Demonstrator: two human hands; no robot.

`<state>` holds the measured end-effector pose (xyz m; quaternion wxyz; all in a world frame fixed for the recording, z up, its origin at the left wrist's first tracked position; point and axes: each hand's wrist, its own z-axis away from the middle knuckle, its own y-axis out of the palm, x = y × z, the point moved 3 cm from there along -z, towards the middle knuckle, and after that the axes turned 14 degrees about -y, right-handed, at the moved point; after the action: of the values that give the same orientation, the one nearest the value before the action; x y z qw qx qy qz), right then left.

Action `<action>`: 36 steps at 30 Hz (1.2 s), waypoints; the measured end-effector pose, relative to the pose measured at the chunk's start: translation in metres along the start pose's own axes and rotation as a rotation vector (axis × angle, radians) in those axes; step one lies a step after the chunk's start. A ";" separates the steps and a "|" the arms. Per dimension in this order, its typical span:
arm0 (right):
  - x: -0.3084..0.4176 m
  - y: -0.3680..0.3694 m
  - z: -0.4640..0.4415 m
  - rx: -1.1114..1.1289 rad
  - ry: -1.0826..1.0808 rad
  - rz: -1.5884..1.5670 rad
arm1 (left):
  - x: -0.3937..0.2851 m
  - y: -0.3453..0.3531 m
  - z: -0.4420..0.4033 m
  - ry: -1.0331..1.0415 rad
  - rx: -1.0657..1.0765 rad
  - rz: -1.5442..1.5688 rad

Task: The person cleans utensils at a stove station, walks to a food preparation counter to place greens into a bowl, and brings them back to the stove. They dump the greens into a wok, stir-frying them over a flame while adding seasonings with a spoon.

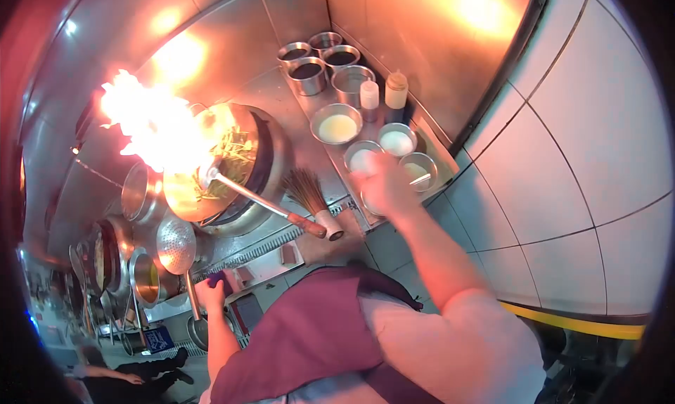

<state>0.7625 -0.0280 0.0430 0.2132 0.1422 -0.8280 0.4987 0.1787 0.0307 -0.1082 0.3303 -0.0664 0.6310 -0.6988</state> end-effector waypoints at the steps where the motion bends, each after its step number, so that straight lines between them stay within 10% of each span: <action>1: -0.027 -0.039 0.006 -0.058 0.129 0.106 | 0.001 0.000 0.003 -0.002 -0.049 0.019; 5: -0.156 -0.036 0.065 -0.292 0.573 -0.177 | -0.008 -0.010 0.023 0.067 -0.127 0.071; 7: -0.162 -0.002 0.083 -0.130 0.892 -0.996 | -0.015 -0.007 0.016 0.097 -0.183 0.055; 11: -0.121 0.023 0.078 0.072 0.746 -1.012 | -0.038 -0.013 0.011 0.125 -0.241 -0.006; 13: -0.084 -0.018 0.066 -0.023 0.098 -0.481 | -0.061 -0.025 0.017 0.133 -0.200 0.056; 23: -0.165 -0.014 0.106 -0.286 0.542 -0.278 | -0.067 -0.031 -0.003 0.317 -0.203 0.061; 36: -0.173 -0.008 0.126 -0.666 0.815 -1.003 | -0.036 -0.042 0.015 0.188 -0.115 0.103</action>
<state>0.8899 -0.1391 -0.0881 0.7397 0.2352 -0.6260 0.0757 0.1986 0.0373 -0.0547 0.3007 0.0129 0.7009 -0.6466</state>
